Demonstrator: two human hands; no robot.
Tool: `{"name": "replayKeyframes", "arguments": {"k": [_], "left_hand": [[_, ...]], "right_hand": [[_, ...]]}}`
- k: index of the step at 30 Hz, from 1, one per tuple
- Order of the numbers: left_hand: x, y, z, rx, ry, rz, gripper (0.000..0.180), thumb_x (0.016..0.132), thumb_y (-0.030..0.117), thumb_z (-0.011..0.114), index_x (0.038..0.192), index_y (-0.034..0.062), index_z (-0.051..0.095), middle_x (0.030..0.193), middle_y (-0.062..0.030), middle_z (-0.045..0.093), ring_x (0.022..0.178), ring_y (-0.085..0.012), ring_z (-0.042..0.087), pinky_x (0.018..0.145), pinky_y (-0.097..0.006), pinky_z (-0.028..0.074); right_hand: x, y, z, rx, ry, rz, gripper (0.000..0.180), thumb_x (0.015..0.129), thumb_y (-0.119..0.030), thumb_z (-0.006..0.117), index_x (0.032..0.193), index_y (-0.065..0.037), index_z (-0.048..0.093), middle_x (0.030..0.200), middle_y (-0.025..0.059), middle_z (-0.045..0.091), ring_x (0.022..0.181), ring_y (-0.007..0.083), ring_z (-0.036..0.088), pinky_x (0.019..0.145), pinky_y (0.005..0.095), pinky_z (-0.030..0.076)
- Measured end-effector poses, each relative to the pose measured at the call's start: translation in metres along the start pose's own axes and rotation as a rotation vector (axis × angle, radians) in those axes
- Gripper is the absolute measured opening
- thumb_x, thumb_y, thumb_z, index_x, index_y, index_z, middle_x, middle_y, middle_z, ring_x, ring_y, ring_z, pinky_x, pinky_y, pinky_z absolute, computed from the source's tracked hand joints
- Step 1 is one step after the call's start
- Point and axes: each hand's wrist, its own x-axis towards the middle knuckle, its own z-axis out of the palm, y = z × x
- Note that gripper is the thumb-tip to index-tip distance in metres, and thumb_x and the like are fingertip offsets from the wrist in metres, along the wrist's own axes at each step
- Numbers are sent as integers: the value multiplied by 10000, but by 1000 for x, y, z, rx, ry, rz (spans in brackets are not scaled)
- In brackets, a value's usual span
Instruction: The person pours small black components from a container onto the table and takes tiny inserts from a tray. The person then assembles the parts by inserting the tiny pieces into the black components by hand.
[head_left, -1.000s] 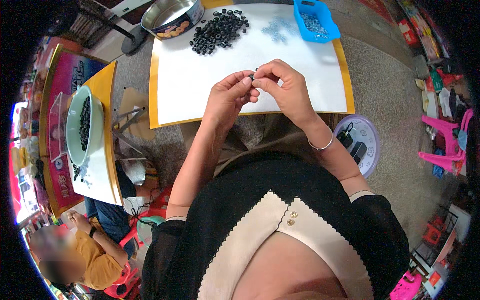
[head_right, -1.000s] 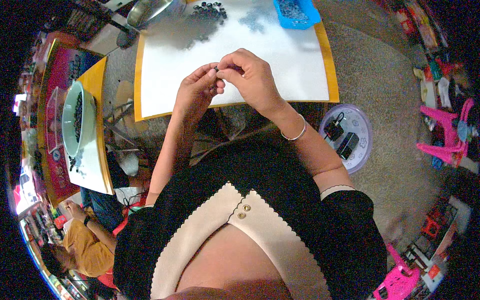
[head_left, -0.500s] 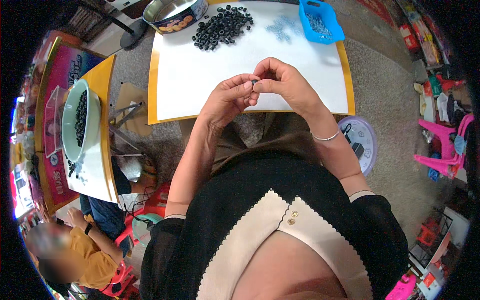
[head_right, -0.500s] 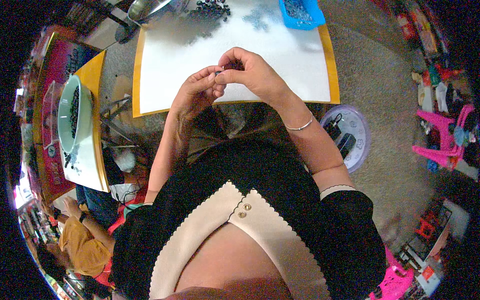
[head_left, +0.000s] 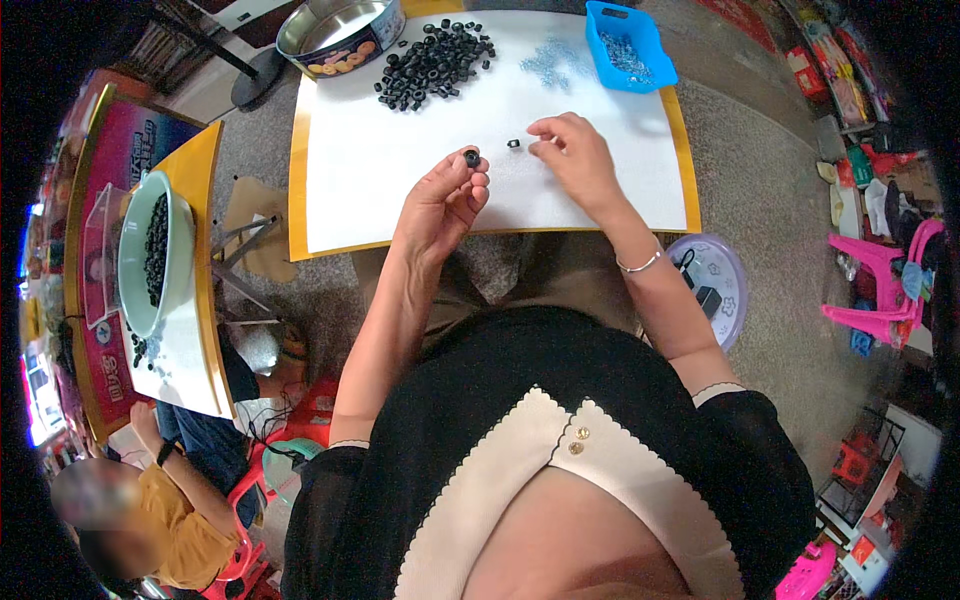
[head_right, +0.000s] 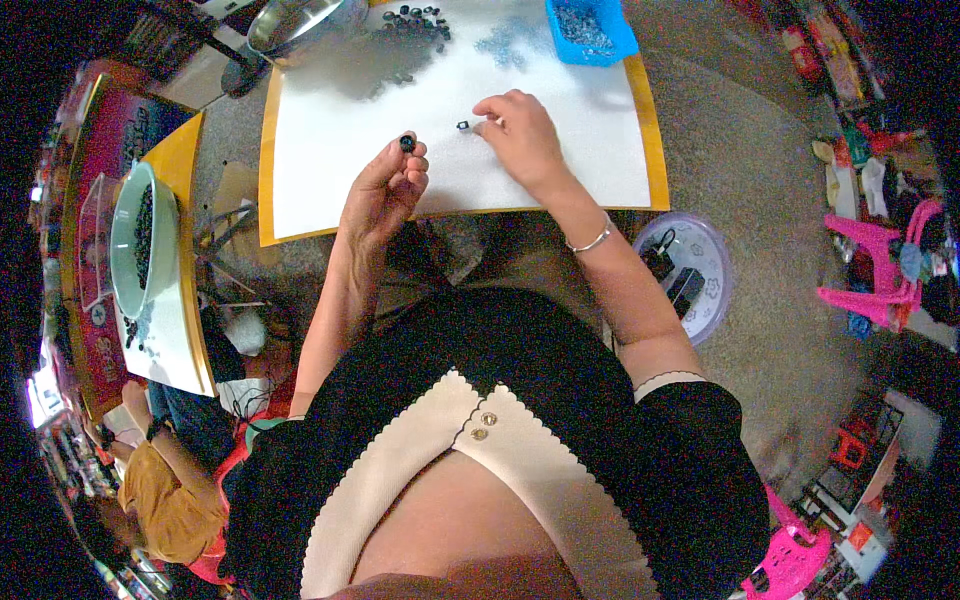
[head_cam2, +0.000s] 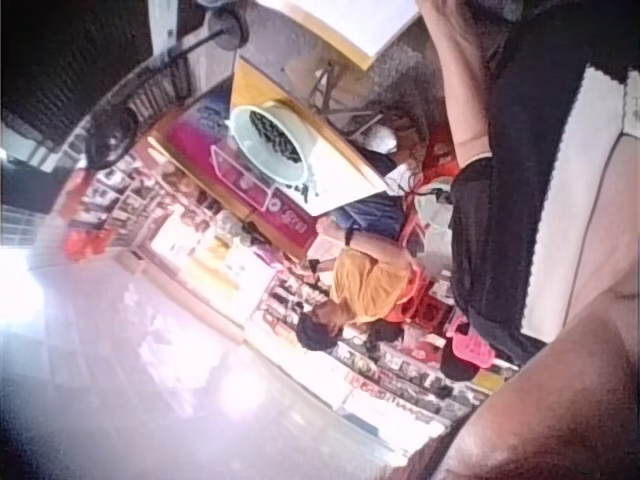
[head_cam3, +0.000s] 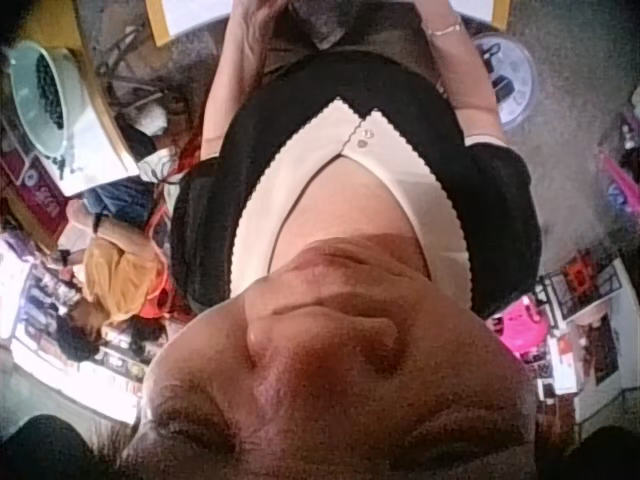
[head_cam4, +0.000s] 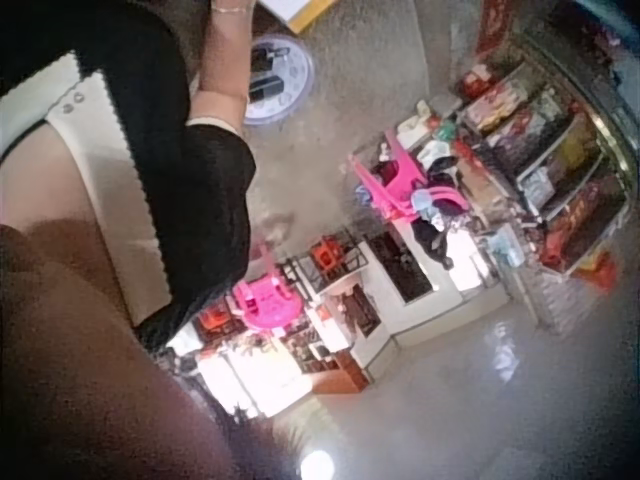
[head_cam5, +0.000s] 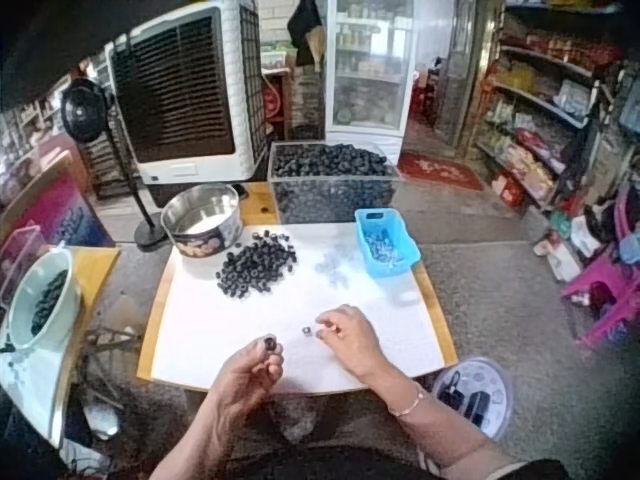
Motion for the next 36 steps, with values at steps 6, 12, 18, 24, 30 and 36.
{"name": "replayKeyframes", "arguments": {"k": [6,12,18,24,30,36], "left_hand": [[-1,2,-5,24,54,-10,231,903,146,567,1073,-8,537,920,-88,598,750,-120,594,696,-229,531],[-4,4,6,244,171,39,217,891,124,583,1060,-11,559,884,-77,612,729,-124,591,694,-227,515],[-3,2,16,321,107,51,225,883,86,586,1077,-24,562,872,-75,622,729,-135,594,695,-238,502],[-6,-1,16,407,64,163,187,870,72,600,1029,-28,595,866,-79,629,736,-144,594,681,-257,496],[-10,-2,19,484,79,233,196,861,79,617,1025,-28,608,835,-63,631,724,-133,587,676,-257,492],[-11,1,21,684,94,288,195,867,86,612,1014,-42,619,836,-63,634,724,-127,588,674,-249,496]], "right_hand": [[5,4,21,-139,-7,-106,182,770,-102,637,942,-43,648,818,76,605,780,195,579,697,296,461],[-4,-43,-3,427,-152,167,143,825,-76,617,952,-12,629,804,15,624,736,73,543,668,221,439],[-11,-69,-12,395,-144,18,132,823,-50,615,947,-8,631,807,12,625,711,62,531,640,209,432],[-13,-76,-9,254,-66,-139,85,788,-55,602,861,-16,623,796,97,613,696,206,587,638,303,478],[-13,-79,-8,126,0,-323,57,774,-50,605,823,-25,595,779,108,597,751,272,581,666,356,478],[-15,-75,-6,33,1,-447,109,768,-53,622,868,-28,586,789,105,593,758,277,567,681,364,468]]}}
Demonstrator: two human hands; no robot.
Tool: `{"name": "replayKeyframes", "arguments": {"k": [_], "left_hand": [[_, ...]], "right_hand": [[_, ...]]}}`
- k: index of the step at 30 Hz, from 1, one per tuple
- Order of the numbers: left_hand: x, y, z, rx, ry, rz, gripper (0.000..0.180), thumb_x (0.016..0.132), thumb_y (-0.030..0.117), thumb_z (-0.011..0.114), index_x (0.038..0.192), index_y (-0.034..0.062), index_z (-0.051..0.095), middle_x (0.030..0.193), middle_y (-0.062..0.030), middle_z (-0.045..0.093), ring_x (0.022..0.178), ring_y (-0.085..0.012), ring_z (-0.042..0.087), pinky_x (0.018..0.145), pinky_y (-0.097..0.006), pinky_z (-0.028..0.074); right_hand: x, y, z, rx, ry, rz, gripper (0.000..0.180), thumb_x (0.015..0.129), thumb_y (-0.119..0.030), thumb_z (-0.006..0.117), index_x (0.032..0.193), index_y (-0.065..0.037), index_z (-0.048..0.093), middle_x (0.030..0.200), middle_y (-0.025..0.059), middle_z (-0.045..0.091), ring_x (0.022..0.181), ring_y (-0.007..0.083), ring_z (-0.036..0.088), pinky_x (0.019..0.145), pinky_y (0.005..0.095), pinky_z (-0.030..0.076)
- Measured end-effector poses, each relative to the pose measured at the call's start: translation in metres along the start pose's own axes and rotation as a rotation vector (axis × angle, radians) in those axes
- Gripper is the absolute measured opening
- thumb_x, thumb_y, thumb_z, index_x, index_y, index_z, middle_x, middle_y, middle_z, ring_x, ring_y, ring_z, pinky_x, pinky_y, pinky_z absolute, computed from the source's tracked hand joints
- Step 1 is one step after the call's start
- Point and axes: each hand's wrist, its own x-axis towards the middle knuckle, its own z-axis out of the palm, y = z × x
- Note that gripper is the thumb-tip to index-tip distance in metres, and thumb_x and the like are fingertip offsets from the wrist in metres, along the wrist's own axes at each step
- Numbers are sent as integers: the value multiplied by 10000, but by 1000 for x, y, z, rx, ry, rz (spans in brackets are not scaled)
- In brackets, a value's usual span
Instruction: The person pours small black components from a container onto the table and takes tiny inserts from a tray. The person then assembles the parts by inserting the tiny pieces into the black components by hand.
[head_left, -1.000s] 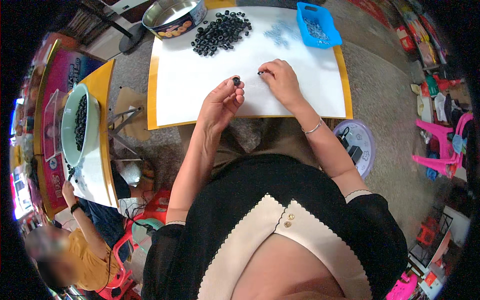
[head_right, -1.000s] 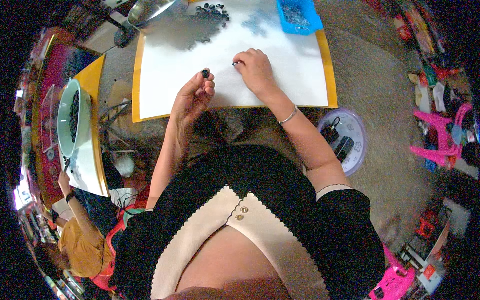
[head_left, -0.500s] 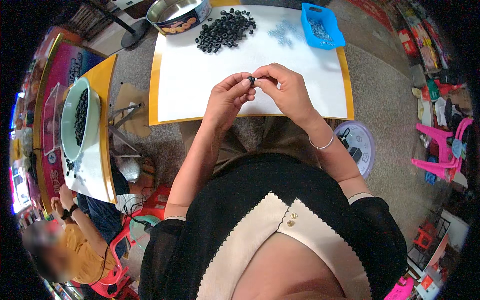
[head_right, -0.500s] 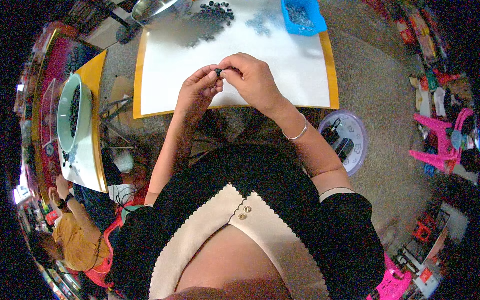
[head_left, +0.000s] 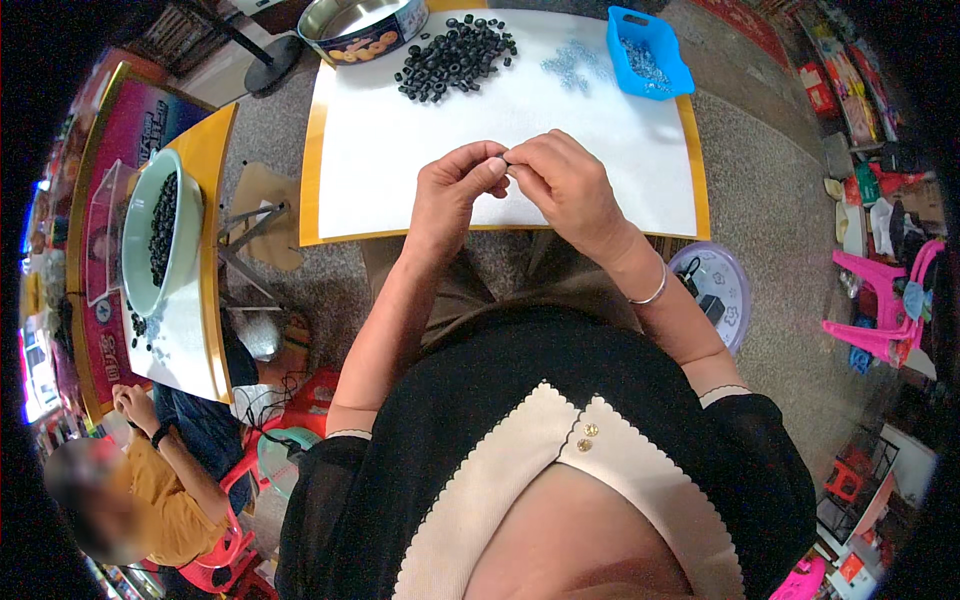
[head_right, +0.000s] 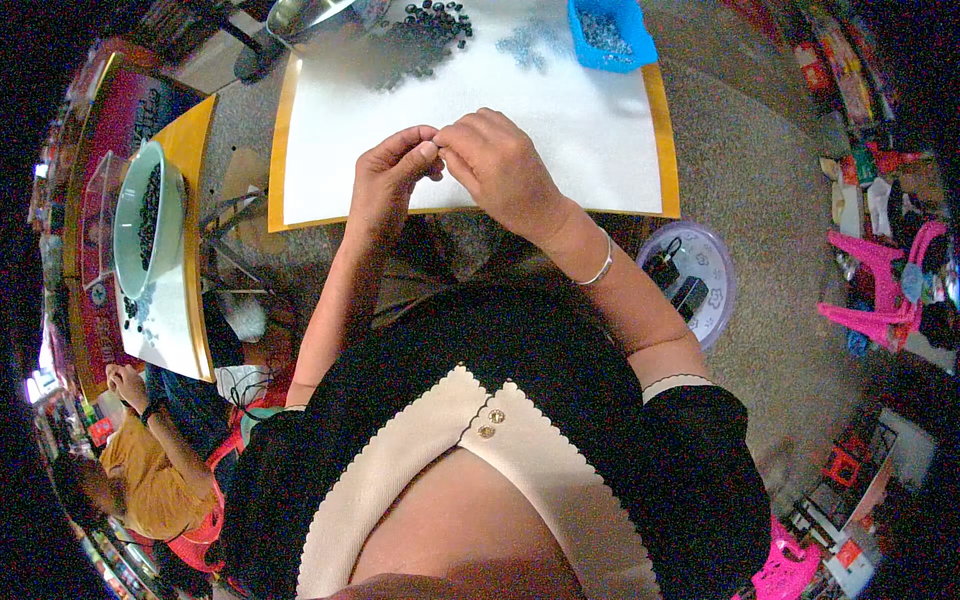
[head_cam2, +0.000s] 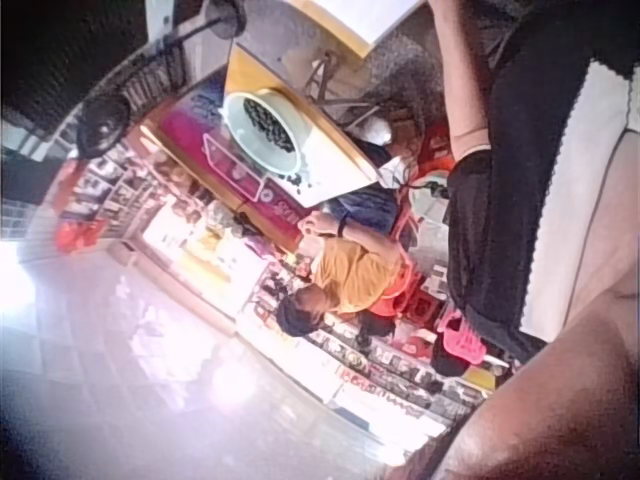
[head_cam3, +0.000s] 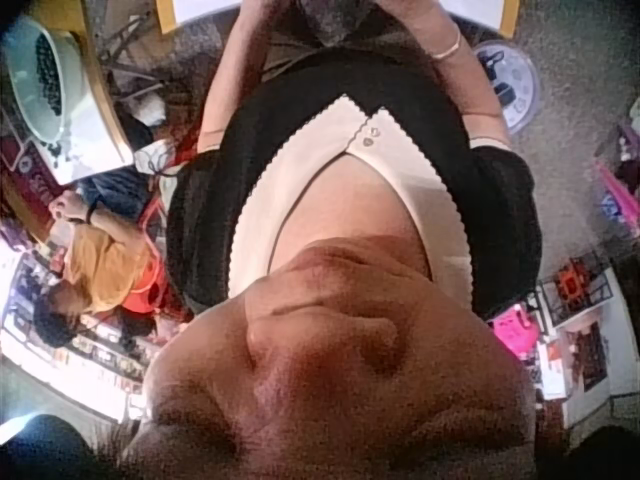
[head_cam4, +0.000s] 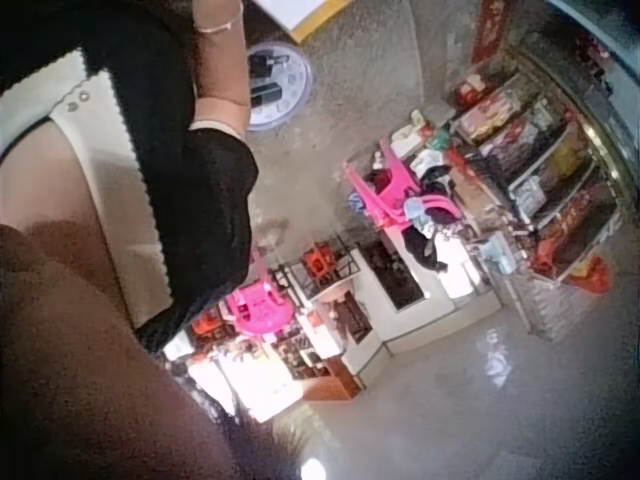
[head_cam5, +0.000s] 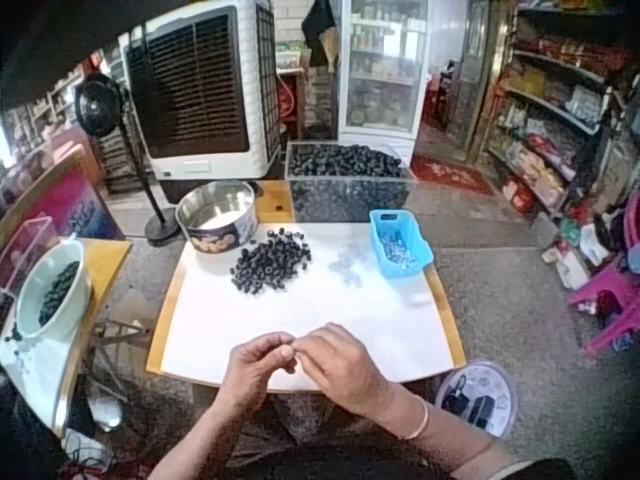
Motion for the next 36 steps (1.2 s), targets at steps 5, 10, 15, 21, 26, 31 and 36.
{"name": "replayKeyframes", "arguments": {"k": [5,10,15,21,26,31,36], "left_hand": [[0,2,-2,-131,-34,-71,214,873,97,605,1026,-53,612,833,-72,633,723,-135,591,676,-252,496],[1,5,-6,-156,-118,-158,271,865,152,625,1039,-55,610,817,-72,627,700,-129,573,648,-248,483],[1,7,-10,-184,-220,-263,312,875,212,617,1047,-49,603,811,-57,605,663,-113,529,604,-236,441],[0,4,-7,-328,-194,-208,309,905,242,576,1046,-32,605,834,-38,585,685,-95,504,602,-219,410],[-2,0,-1,-330,-131,-200,289,915,239,561,1036,-19,609,824,-23,582,681,-86,487,613,-213,401],[-2,-4,3,-319,-43,-198,265,919,232,555,1024,-5,615,835,-15,585,689,-89,491,628,-219,406],[4,-4,4,-376,-96,-151,259,920,219,555,1038,-7,599,856,-19,576,697,-99,499,648,-231,410]], "right_hand": [[2,4,2,141,10,15,114,767,-52,624,875,-37,589,770,98,582,739,273,555,681,364,458],[2,7,-3,14,-39,-74,146,762,-105,649,893,-55,606,806,76,573,797,256,547,716,360,436],[0,5,-5,71,-72,-44,184,752,-157,674,904,-71,615,819,65,565,805,247,539,721,353,426],[-5,3,-2,220,-46,161,219,746,-184,686,919,-71,613,813,71,561,789,244,539,732,354,430],[-5,4,2,215,10,102,235,743,-175,680,947,-72,623,823,78,556,800,246,538,747,357,434],[-4,5,3,100,-27,51,226,743,-142,663,954,-68,638,867,80,552,833,252,536,757,353,437],[0,9,1,146,25,77,223,733,-132,661,943,-62,637,869,85,552,840,257,534,766,351,432]]}}
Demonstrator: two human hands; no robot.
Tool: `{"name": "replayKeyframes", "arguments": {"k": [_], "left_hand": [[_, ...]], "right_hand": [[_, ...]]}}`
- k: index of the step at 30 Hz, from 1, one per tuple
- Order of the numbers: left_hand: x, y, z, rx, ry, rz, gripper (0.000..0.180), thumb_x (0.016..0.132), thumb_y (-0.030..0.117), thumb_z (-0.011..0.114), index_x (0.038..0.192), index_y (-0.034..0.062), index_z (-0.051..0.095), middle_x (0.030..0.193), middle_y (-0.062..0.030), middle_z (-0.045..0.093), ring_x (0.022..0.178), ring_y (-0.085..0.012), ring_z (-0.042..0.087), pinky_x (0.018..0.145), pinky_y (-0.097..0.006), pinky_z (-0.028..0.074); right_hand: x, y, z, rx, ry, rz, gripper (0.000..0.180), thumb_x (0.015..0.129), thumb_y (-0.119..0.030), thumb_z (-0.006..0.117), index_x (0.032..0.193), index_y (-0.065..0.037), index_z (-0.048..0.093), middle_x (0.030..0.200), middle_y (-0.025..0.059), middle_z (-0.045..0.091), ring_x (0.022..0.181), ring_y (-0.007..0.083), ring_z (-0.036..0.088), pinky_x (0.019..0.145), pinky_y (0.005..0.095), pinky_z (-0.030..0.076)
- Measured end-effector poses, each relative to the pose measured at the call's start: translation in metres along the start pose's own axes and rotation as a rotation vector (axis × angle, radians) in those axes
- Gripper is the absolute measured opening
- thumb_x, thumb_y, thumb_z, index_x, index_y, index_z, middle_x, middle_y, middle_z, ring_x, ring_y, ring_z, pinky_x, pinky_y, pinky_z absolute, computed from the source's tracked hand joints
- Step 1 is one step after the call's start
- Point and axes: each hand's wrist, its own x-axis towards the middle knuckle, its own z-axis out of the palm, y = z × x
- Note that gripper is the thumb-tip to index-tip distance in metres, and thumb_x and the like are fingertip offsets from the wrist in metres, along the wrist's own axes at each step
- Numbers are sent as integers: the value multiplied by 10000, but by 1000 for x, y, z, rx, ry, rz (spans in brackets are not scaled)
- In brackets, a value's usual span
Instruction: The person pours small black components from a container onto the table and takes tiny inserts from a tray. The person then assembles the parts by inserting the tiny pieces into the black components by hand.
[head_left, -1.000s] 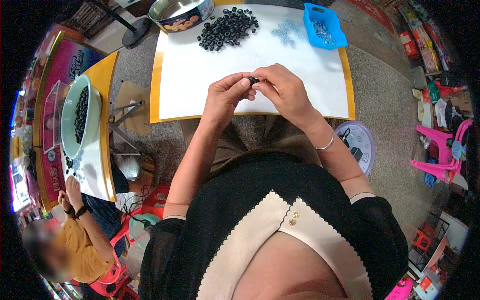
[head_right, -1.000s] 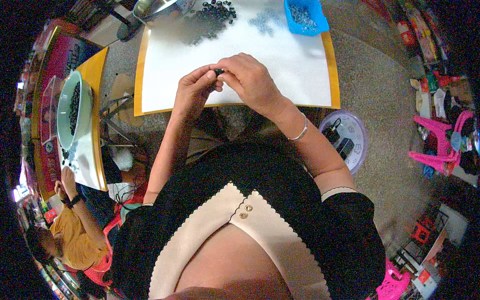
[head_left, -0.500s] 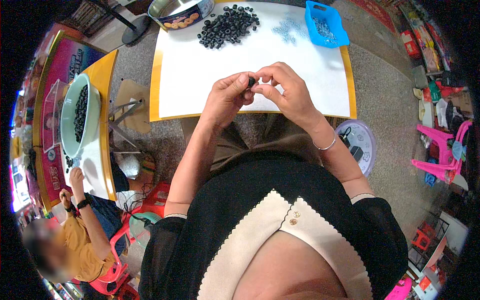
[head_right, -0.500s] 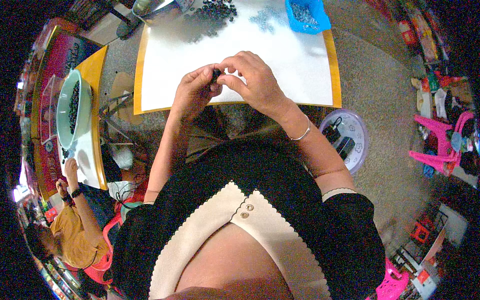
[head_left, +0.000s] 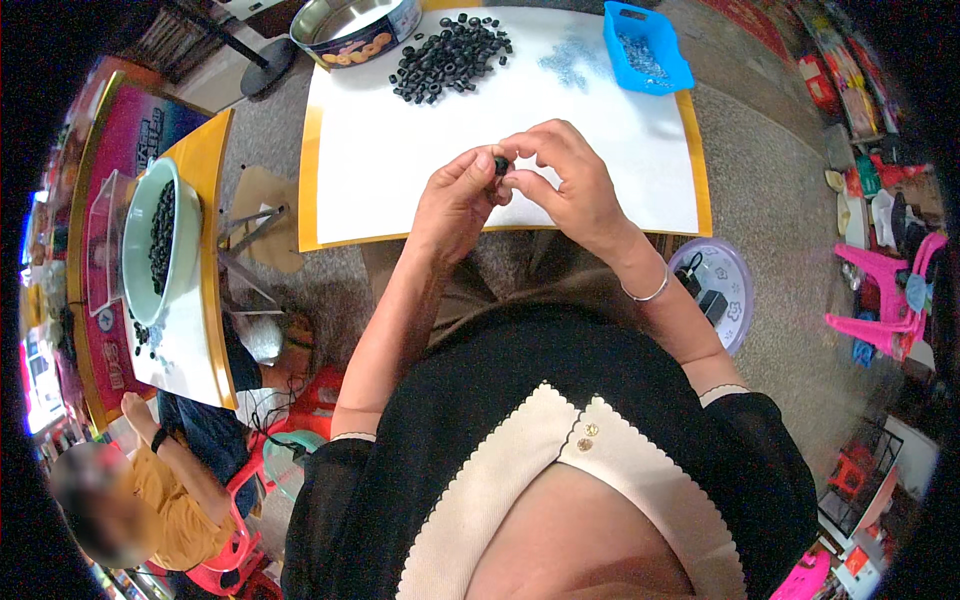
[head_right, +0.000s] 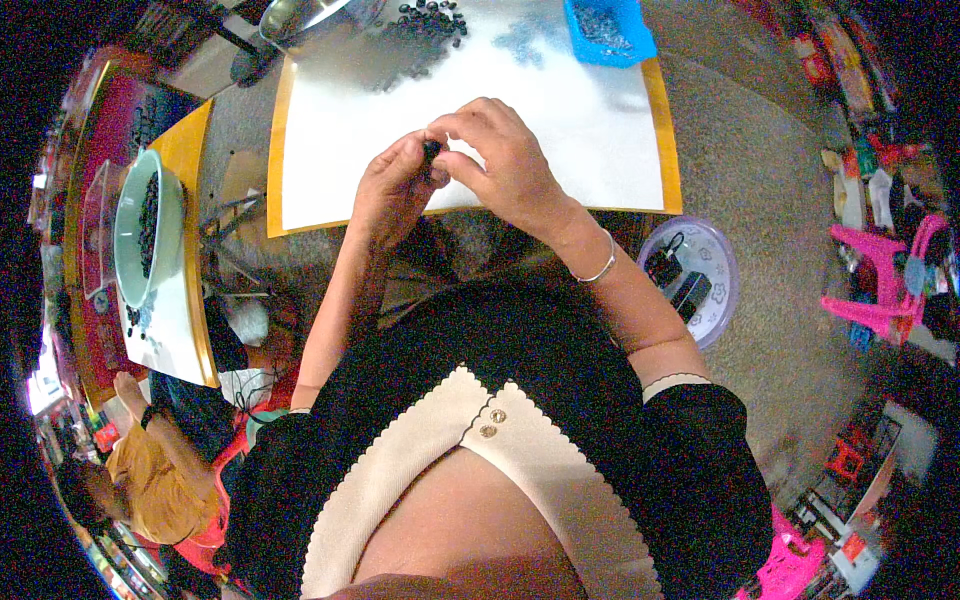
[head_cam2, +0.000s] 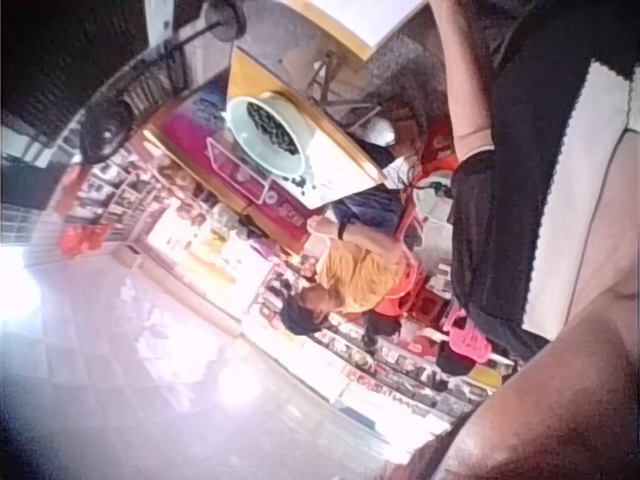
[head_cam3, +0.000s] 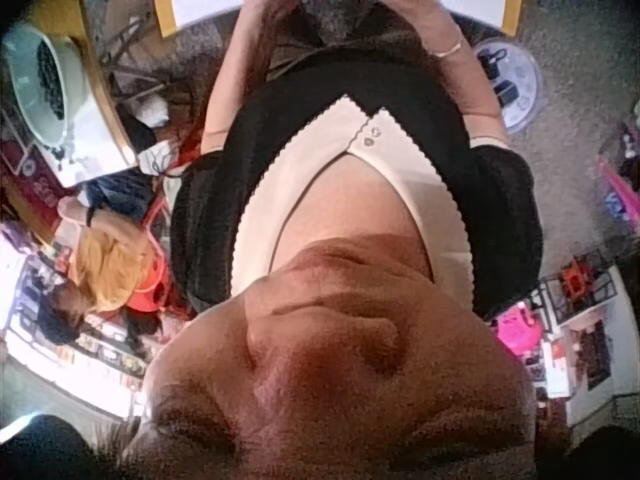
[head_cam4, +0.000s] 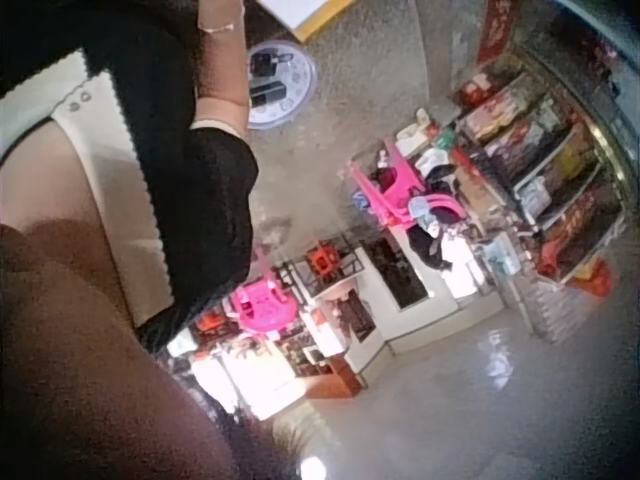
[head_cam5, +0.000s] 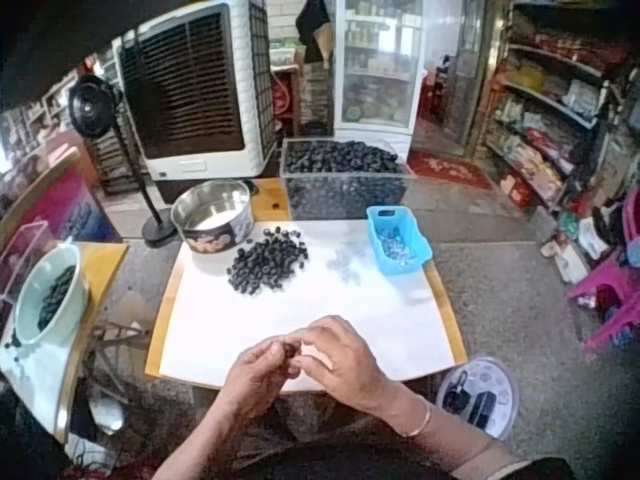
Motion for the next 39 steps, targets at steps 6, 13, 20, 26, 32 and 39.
{"name": "replayKeyframes", "arguments": {"k": [6,13,20,26,32,39], "left_hand": [[5,-7,-6,103,-50,-10,307,923,219,544,1105,-28,553,866,-50,570,700,-126,512,659,-254,427],[3,11,-19,163,67,29,383,943,287,509,1169,-21,526,969,-99,599,726,-119,541,664,-243,455],[26,6,-39,135,169,67,304,958,224,485,1124,-28,526,906,-81,588,725,-119,545,647,-244,460],[21,9,-62,33,155,97,304,963,210,465,1138,-35,510,905,-87,586,744,-126,551,670,-248,458],[21,13,-55,40,124,37,302,955,198,474,1143,-35,508,917,-85,587,757,-128,553,698,-253,457],[20,14,-59,-9,62,37,287,956,174,465,1143,-40,506,925,-92,586,761,-131,556,707,-257,460]], "right_hand": [[2,-5,-2,-150,-43,-25,213,727,-50,659,938,-33,637,923,77,529,903,240,501,796,327,424],[52,42,-31,-2,213,191,170,791,-97,656,946,-31,640,845,48,606,727,121,563,660,259,452],[206,186,-133,-539,399,50,267,779,-260,658,972,-77,664,816,92,676,738,218,644,687,324,496],[209,138,-83,-452,370,-131,248,749,-202,611,855,21,632,781,210,635,757,346,622,689,418,482],[108,134,-17,-258,-172,280,164,801,-168,622,912,-56,665,847,96,624,764,220,594,700,314,470],[88,132,39,-317,-80,91,125,778,-142,603,853,-57,655,812,108,589,839,280,553,748,368,449]]}}
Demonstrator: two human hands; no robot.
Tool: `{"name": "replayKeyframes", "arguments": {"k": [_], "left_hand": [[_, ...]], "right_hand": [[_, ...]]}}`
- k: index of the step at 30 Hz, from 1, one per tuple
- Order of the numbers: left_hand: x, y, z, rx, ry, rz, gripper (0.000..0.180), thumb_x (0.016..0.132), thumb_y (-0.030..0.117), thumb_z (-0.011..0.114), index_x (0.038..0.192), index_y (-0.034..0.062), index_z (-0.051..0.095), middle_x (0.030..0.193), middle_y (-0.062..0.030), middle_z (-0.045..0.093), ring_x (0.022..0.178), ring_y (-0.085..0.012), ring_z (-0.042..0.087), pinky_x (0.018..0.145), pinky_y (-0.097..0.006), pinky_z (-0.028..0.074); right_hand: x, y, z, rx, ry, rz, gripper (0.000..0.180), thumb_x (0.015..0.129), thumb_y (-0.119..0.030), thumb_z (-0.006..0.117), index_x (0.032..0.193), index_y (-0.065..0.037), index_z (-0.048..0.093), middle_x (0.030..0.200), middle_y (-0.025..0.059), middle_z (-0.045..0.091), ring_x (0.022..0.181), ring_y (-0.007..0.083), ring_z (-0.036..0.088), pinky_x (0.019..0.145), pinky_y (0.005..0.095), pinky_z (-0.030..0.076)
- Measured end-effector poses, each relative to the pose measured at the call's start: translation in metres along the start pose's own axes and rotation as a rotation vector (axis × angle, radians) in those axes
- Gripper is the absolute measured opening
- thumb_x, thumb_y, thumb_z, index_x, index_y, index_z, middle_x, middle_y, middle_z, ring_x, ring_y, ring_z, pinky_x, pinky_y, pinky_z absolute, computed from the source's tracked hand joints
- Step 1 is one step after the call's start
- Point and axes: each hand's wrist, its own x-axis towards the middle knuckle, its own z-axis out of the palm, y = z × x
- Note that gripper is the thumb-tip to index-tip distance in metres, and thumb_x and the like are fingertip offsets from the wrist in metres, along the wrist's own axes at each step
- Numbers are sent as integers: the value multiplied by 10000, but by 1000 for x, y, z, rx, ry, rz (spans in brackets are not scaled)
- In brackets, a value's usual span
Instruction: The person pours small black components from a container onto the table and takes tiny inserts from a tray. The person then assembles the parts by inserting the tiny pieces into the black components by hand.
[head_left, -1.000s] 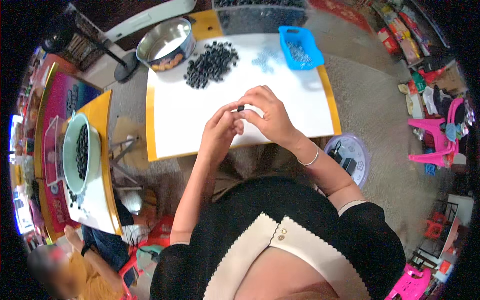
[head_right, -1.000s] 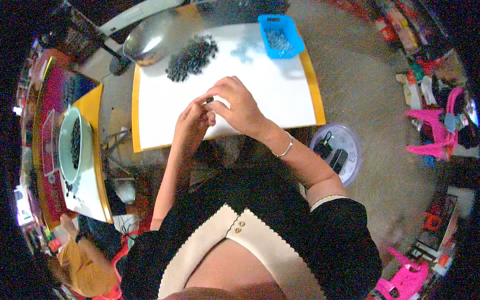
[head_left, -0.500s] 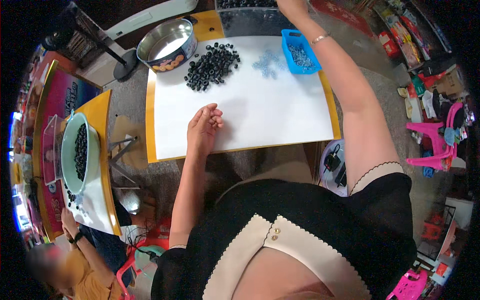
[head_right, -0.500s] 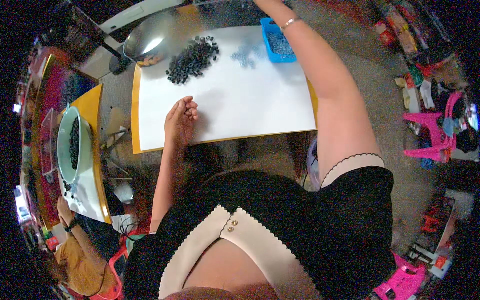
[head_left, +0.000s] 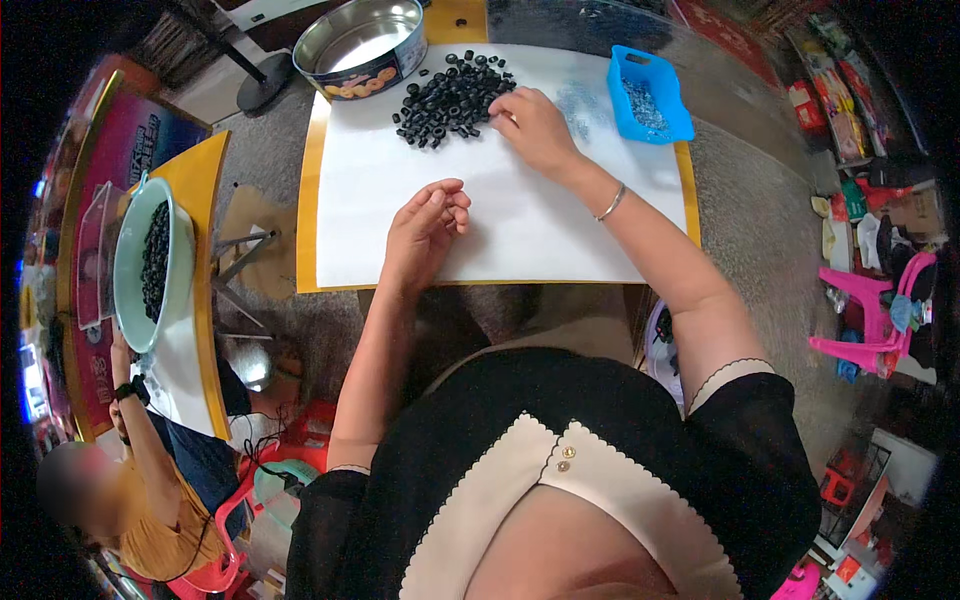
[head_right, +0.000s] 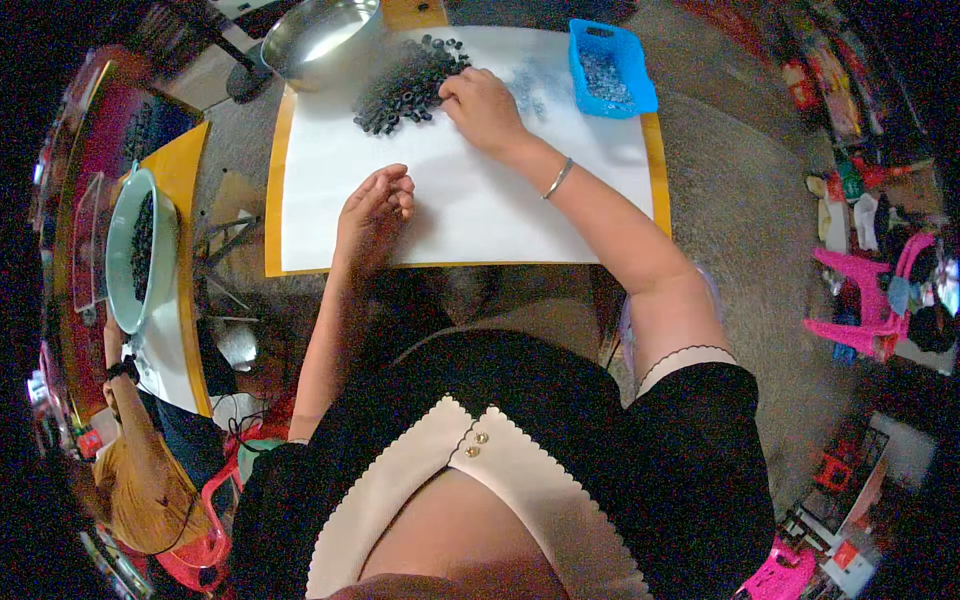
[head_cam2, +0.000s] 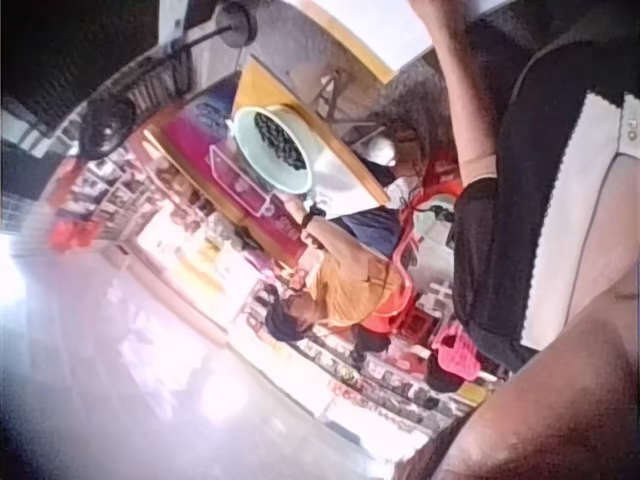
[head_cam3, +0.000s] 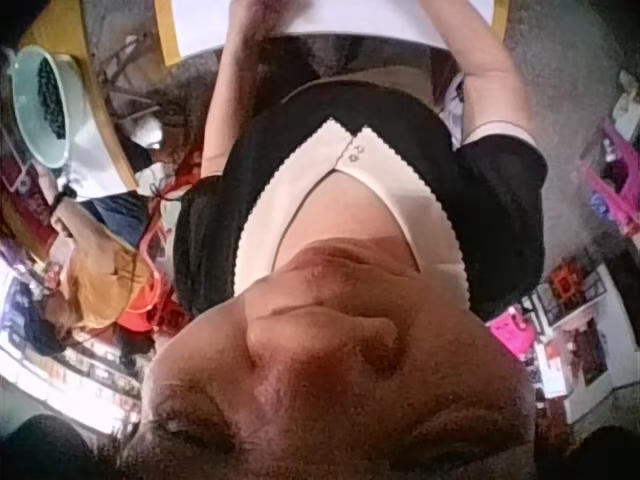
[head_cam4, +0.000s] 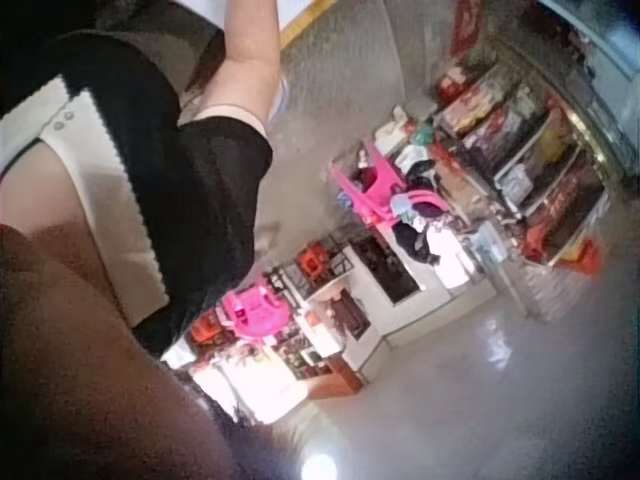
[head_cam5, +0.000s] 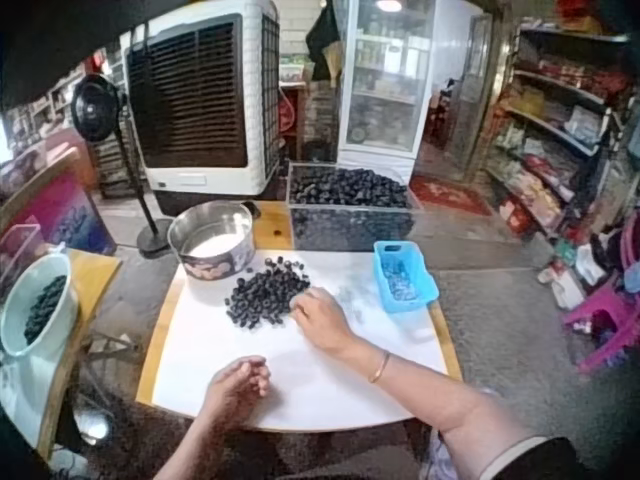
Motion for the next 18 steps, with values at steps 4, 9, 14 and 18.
{"name": "replayKeyframes", "arguments": {"k": [4,9,14,18], "left_hand": [[1,3,-2,-15,-27,-14,285,957,176,464,1141,-38,506,931,-93,585,764,-134,562,711,-253,464],[1,1,-4,-44,-44,-22,282,959,180,461,1139,-32,506,935,-90,584,770,-135,565,713,-249,466],[-1,2,-1,-46,-39,-26,283,962,178,455,1145,-32,501,934,-89,584,771,-133,565,716,-248,467],[0,-1,-3,-60,-40,-15,268,958,156,459,1142,-35,502,927,-90,586,759,-134,567,708,-250,474]], "right_hand": [[18,4,12,-91,205,-22,149,777,-160,607,872,-53,648,814,113,588,885,291,542,784,381,437],[20,9,22,-121,76,-22,158,768,-163,622,881,-56,647,836,110,601,872,292,543,777,381,436],[4,4,16,35,84,-29,147,749,-187,628,829,-67,653,811,136,605,856,308,554,783,424,444],[-17,-9,4,404,105,221,142,770,-131,640,894,-63,661,832,81,630,793,205,585,739,333,468]]}}
